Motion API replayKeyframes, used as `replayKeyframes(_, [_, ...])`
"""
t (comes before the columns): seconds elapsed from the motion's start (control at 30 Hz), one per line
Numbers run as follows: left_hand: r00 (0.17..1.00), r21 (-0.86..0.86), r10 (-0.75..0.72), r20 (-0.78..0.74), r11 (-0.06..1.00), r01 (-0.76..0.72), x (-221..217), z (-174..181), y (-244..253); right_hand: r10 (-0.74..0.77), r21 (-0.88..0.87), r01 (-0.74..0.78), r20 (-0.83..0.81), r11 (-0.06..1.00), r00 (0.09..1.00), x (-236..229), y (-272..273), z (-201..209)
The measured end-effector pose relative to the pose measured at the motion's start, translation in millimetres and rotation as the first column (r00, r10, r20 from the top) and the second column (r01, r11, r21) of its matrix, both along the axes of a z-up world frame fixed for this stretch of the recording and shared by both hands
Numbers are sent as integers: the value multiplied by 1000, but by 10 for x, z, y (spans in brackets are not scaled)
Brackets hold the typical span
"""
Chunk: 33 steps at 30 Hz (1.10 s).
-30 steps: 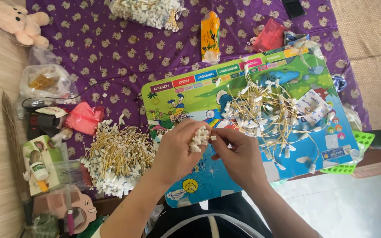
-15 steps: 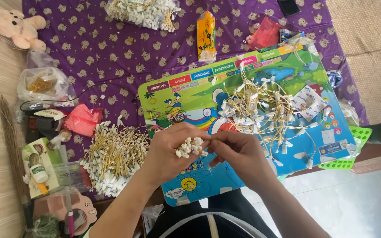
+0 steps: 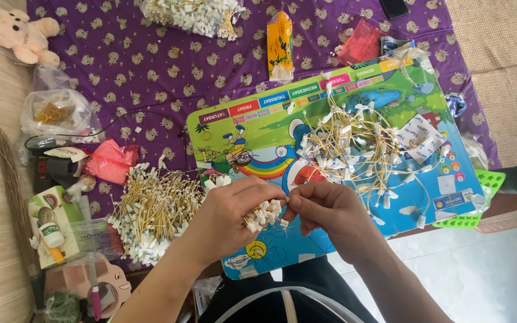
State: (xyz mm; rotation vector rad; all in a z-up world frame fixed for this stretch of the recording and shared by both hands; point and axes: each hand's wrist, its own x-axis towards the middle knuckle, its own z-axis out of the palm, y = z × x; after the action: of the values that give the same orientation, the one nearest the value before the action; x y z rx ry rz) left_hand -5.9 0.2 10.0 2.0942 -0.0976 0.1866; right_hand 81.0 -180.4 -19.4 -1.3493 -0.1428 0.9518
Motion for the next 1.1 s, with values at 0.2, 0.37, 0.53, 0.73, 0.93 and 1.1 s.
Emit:
replayKeyframes(0.2, [1000,-81,-1,8,997,1,-13,-43,-24,5,-31,-4,49,1000,999,7,16,67])
replayKeyframes(0.37, [999,-201,30,-18,979,-33,-12,-154,4,11,-51,-7,93,999,996,25,22,46])
replayKeyframes(0.53, [988,-471,7,-152,878,-79,21,-405,6,64,-63,-56,130,996,989,56,74,109])
replayKeyframes(0.73, [927,-572,54,-370,773,-273,129,-420,21,175,-257,-134,144,957,974,211,226,86])
replayKeyframes(0.93, [767,-255,125,-630,899,-355,82,-426,409,219,-473,-58,291,879,931,1244,487,-886])
replayKeyframes(1.1, [790,174,161,-592,982,-70,190,-634,651,599,-857,125,447,500,664,1743,867,-1579])
